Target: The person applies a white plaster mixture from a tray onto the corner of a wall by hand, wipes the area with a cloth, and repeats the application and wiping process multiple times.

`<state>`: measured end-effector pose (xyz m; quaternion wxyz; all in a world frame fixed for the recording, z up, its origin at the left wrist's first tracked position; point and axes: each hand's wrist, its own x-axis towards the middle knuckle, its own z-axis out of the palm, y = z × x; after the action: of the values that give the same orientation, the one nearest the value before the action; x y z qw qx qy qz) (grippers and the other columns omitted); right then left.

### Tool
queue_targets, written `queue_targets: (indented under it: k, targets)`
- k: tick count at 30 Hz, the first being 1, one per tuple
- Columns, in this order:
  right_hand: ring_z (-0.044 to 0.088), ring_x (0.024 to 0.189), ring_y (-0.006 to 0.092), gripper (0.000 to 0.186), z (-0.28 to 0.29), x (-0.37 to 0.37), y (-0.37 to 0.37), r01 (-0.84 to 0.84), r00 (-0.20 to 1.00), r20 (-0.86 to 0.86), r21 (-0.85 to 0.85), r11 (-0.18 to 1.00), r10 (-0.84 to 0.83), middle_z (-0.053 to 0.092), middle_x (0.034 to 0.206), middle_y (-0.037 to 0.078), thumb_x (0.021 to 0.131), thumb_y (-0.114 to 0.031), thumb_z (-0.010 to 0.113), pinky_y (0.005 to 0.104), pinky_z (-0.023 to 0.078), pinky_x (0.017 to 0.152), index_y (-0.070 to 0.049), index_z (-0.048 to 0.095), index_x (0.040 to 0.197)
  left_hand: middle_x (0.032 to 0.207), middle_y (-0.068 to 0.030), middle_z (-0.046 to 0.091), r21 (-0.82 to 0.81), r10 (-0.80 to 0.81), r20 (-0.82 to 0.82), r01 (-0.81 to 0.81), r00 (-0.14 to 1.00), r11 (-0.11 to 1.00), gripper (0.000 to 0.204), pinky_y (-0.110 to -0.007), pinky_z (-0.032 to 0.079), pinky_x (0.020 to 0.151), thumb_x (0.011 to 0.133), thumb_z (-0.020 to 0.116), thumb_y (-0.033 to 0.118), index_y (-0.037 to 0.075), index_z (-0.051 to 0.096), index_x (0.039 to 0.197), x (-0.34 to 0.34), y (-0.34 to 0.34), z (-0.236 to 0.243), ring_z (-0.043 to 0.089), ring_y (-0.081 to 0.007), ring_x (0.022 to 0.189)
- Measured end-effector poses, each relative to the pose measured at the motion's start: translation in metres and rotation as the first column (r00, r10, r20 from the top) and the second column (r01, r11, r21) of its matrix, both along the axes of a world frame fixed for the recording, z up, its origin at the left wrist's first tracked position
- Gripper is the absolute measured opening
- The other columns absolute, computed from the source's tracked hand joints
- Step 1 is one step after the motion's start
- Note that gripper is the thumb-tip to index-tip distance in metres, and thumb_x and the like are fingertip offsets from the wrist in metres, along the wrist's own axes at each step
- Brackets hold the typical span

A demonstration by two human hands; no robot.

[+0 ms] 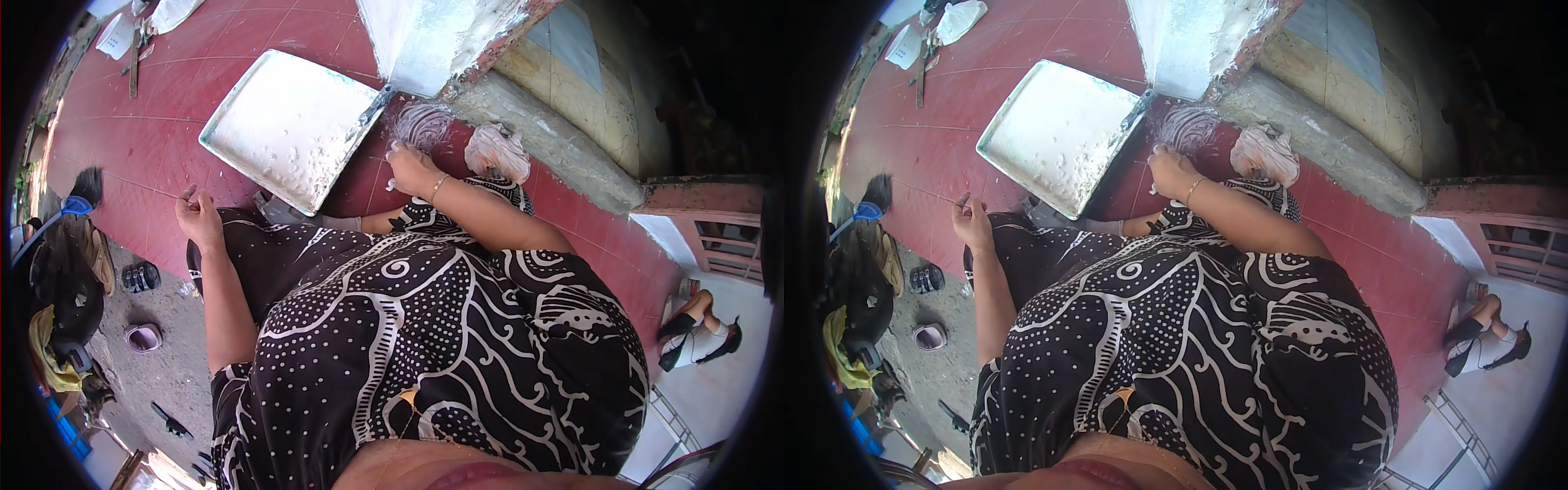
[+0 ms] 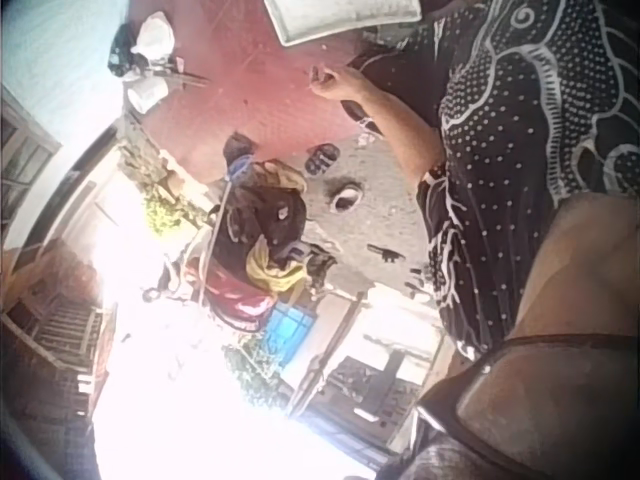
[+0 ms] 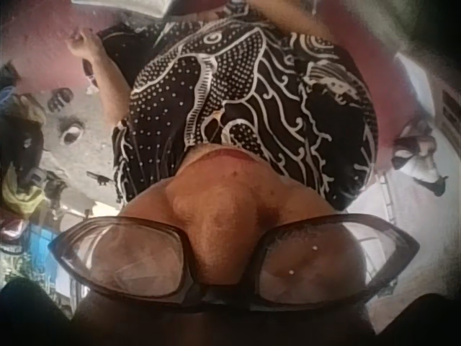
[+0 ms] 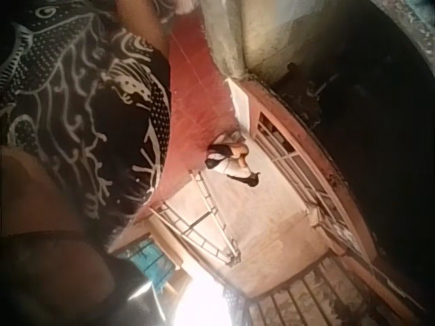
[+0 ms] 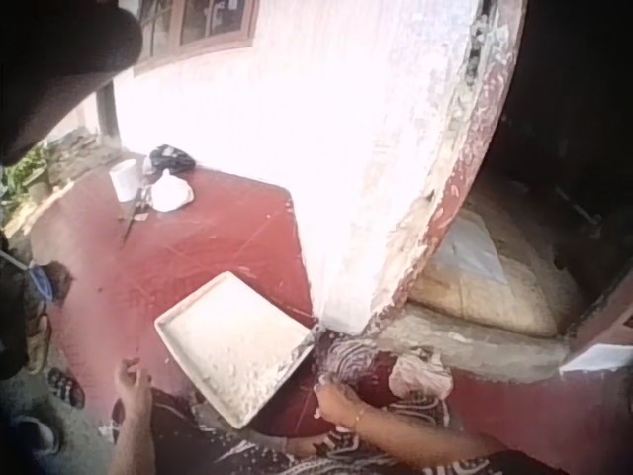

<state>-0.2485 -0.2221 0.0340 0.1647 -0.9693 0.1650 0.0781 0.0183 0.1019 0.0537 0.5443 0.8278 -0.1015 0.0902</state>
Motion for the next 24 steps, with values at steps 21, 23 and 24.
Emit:
queue_targets:
  k: [21,23,24]
  targets:
    - [0.060,0.098,0.0383,0.015,-0.017,0.003,0.015,-0.101,0.994,0.061,0.182,0.978,0.091,0.060,0.109,0.025,0.077,-0.006,0.058,0.0419,0.050,0.085,-0.001,0.068,0.087,0.099,-0.0181,0.059,0.344,0.038,0.094,-0.068,0.995,0.936,0.028,-0.038,0.049,0.078,0.080,0.064,0.018,0.000,0.065,0.101,0.001,-0.006,0.003,0.061,-0.0290,0.080]
    - [0.060,0.098,0.0383,0.016,-0.014,0.003,0.023,-0.197,0.980,0.012,0.047,0.979,0.197,0.060,0.109,0.025,0.079,-0.007,0.055,0.0427,0.050,0.086,-0.001,0.068,0.087,0.099,-0.0176,0.059,0.367,0.037,0.134,-0.084,0.990,0.926,0.027,-0.038,0.049,0.079,0.080,0.064,0.017,0.000,0.065,0.101,-0.001,-0.006,0.005,0.061,-0.0292,0.081]
    - [0.060,0.099,0.0383,0.018,-0.012,0.003,0.025,-0.252,0.968,-0.020,-0.025,0.968,0.251,0.060,0.109,0.025,0.080,-0.007,0.053,0.0432,0.050,0.087,-0.001,0.068,0.087,0.099,-0.0174,0.059,0.373,0.042,0.138,-0.091,0.990,0.923,0.027,-0.038,0.049,0.079,0.080,0.064,0.017,0.000,0.065,0.101,-0.002,-0.006,0.006,0.061,-0.0294,0.081]
